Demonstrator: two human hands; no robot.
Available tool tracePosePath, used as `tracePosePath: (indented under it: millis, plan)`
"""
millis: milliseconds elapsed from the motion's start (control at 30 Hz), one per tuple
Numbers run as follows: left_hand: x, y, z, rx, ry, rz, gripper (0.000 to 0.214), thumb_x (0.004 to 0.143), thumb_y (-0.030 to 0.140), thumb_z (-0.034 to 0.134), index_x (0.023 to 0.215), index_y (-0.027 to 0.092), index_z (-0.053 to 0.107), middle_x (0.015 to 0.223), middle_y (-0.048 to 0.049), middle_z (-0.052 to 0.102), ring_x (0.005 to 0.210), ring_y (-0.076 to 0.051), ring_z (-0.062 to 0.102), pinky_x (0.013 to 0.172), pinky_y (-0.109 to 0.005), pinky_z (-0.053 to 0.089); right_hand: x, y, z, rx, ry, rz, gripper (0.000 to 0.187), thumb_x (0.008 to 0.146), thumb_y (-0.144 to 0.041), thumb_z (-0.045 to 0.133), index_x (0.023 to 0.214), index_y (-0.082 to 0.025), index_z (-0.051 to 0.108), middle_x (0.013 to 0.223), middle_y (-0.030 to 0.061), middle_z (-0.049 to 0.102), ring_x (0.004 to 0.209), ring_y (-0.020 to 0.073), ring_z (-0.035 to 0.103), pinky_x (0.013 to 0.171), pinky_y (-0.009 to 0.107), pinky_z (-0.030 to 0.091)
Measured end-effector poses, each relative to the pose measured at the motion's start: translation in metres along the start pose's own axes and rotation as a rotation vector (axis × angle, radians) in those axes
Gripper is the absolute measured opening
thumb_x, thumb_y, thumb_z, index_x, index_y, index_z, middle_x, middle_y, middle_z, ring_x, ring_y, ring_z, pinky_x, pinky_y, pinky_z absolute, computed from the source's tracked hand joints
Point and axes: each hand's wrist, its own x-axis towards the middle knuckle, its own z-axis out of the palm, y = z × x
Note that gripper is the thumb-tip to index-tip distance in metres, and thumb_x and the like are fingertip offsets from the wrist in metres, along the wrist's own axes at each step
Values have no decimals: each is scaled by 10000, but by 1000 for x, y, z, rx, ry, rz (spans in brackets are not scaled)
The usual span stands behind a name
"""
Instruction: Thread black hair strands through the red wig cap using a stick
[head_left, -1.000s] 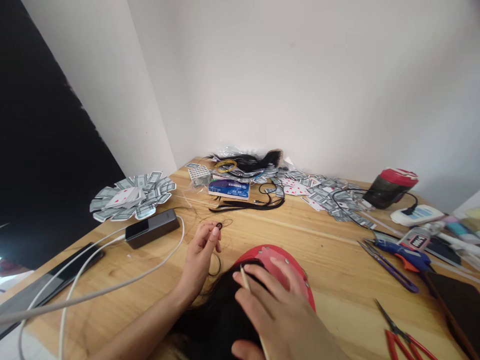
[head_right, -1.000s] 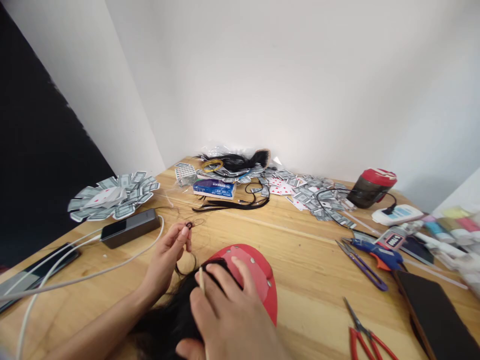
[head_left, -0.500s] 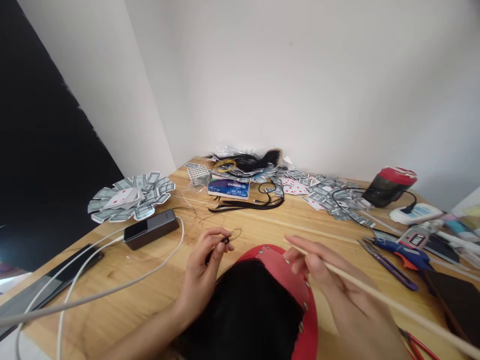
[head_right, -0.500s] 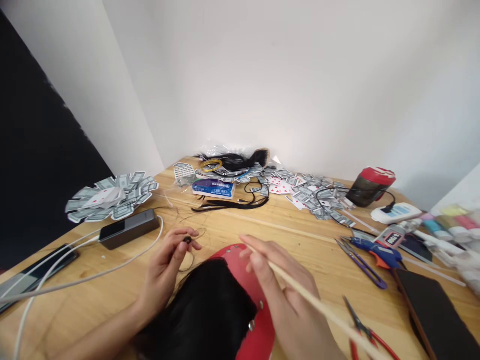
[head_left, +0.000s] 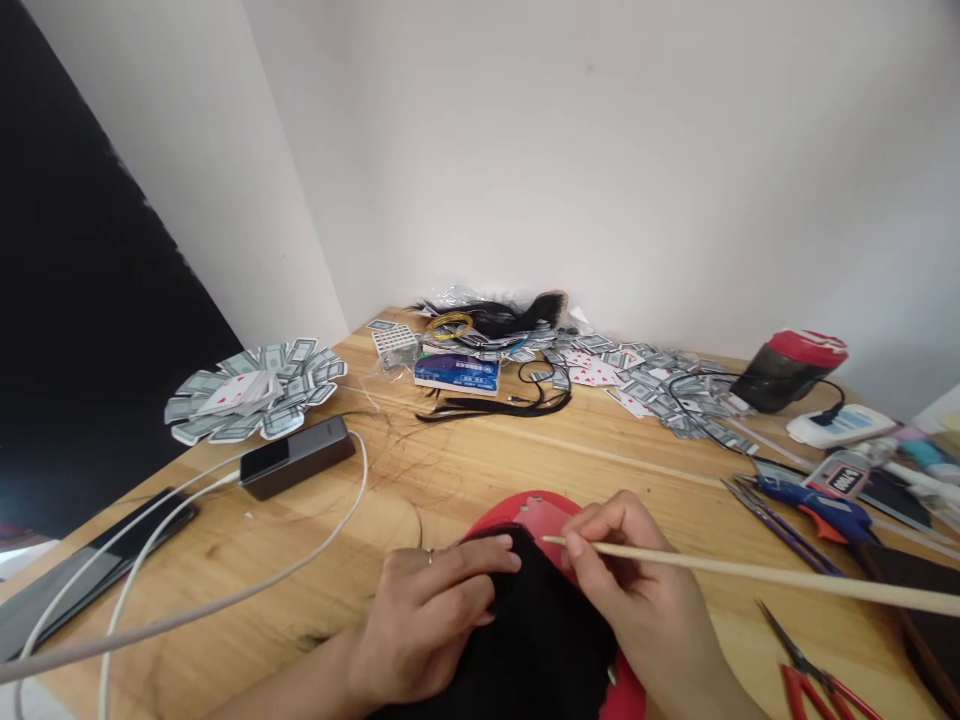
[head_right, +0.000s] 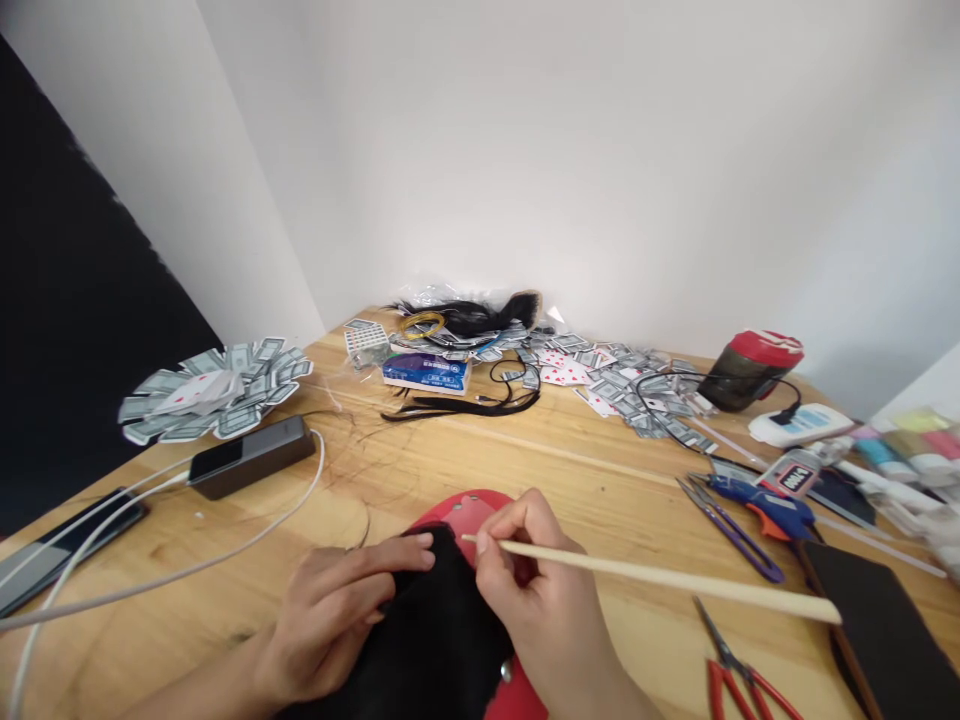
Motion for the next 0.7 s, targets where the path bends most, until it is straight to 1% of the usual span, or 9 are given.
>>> tracePosePath:
  millis: [100, 233, 367, 500, 633, 700]
  plan:
    - [2, 0, -1, 17, -1, 18, 155, 1013, 174, 346, 991, 198, 497, 931, -148, 784, 984, -233, 737, 603, -199, 591, 1, -1, -1, -48, -1, -12, 254, 939, -314, 531, 698, -237, 513, 649, -29, 530, 563, 146, 503, 520, 256, 387]
    - [3, -1, -1, 1, -1, 24, 148, 1014, 170, 356, 990, 190, 501, 932, -156, 785, 1009, -228, 725, 680, -200, 607, 3, -1, -4, -119, -33, -34, 289, 945, -320, 523, 669, -238, 502, 612, -39, 503, 542, 142, 487, 500, 245, 382]
    - [1, -2, -1, 1, -20, 37, 142, 1010, 166, 364, 1016, 184, 504, 932, -167, 784, 1028, -234, 715, 681, -203, 614, 4, 0, -6, -166, -71, -69, 284, 947, -308, 516, 672, -240, 491, 592, -48, 485, 519, 135, 474, 486, 231, 389]
    - [0, -1, -3, -3, -32, 50, 132, 999, 150, 385, 1038, 177, 508, 945, -175, 782, 1043, -248, 706, 711, -228, 623, 4, -1, -6, -185, -71, -76, 285, 952, -299, 505, 674, -242, 478, 591, -49, 481, 521, 135, 476, 483, 227, 391]
    - [1, -2, -2, -6, -18, 52, 135, 982, 138, 411, 1043, 180, 524, 941, -168, 785, 1023, -255, 714, 664, -227, 626, 5, -2, -6, -203, -64, -98, 284, 946, -291, 506, 668, -243, 471, 585, -50, 478, 513, 134, 476, 472, 223, 394]
    - [1, -2, -2, -17, -16, 41, 133, 972, 133, 428, 1042, 181, 531, 952, -167, 784, 1028, -257, 713, 675, -233, 627, 6, -3, -5, -209, -56, -112, 276, 938, -275, 508, 665, -243, 474, 578, -50, 482, 503, 133, 478, 465, 221, 397]
